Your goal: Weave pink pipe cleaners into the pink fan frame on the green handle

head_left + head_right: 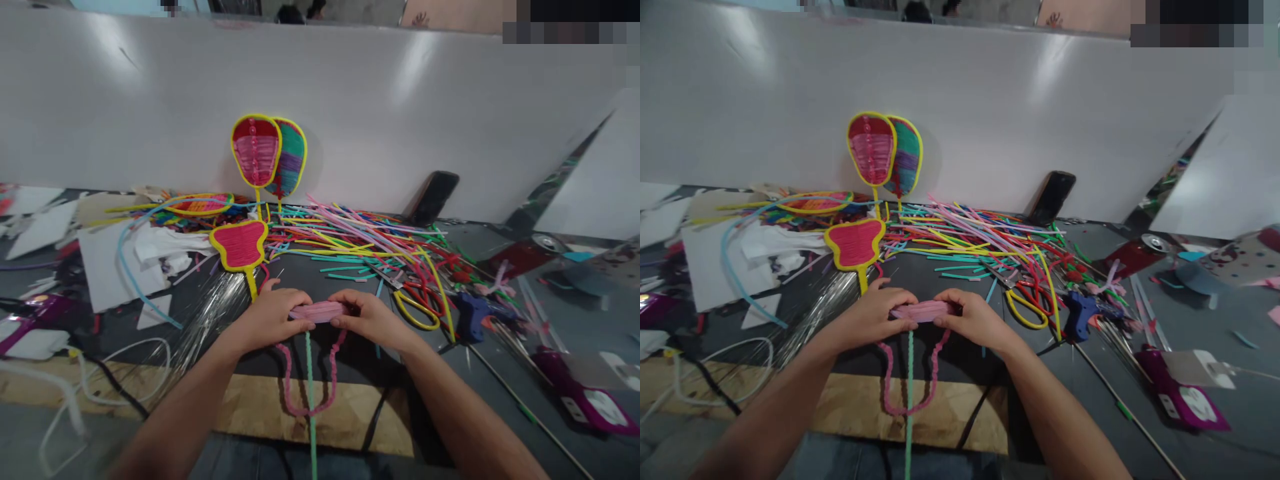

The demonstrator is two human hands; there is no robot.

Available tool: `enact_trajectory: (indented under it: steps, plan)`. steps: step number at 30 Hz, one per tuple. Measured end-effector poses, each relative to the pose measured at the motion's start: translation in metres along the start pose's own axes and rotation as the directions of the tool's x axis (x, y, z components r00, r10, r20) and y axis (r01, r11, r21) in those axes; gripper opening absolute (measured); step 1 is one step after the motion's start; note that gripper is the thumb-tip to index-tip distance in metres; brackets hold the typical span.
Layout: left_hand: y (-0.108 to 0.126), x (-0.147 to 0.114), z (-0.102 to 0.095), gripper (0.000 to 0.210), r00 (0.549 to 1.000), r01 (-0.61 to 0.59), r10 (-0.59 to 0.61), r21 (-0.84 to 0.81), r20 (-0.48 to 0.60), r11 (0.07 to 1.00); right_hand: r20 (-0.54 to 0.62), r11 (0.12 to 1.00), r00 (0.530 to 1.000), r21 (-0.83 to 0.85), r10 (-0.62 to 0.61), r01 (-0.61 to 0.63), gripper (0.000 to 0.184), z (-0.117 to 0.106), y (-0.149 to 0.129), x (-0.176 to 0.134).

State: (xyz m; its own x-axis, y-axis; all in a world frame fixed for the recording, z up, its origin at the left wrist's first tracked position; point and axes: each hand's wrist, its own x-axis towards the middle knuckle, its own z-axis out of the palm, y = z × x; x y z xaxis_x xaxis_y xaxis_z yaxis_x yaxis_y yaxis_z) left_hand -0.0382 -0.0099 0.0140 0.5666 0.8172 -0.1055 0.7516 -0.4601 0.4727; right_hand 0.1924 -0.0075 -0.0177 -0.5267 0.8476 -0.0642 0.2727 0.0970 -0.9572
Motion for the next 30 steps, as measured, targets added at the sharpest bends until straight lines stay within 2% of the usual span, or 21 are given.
enact_trajectory:
  steps: [5,9,14,22,30]
  plan:
    - [-0.001,-0.004,-0.003,0.027,0.996,-0.018,0.019,0.013,-0.087,1.0,0.051,0.988,0.999,0.155,-0.006,-0.001,0.033,-0.013,-0.002,-0.002]
    - [-0.001,-0.005,-0.007,0.025,0.991,0.005,-0.006,-0.007,-0.131,1.0,0.083,0.982,0.996,0.184,0.02,-0.035,0.033,-0.022,-0.001,-0.002]
    - [-0.003,-0.005,-0.01,0.023,0.988,0.005,-0.01,-0.031,-0.153,1.0,0.121,0.979,0.993,0.199,0.01,-0.034,0.032,-0.022,0.0,-0.002]
    - [-0.005,-0.004,-0.008,0.024,0.987,-0.012,0.011,-0.009,-0.16,1.0,0.058,0.996,0.998,0.086,-0.013,0.007,0.028,-0.022,0.0,-0.003]
    - [-0.007,-0.005,-0.008,0.024,0.987,-0.024,0.022,-0.012,-0.162,1.0,0.019,0.993,1.0,0.119,-0.001,-0.002,0.029,-0.019,-0.001,-0.002]
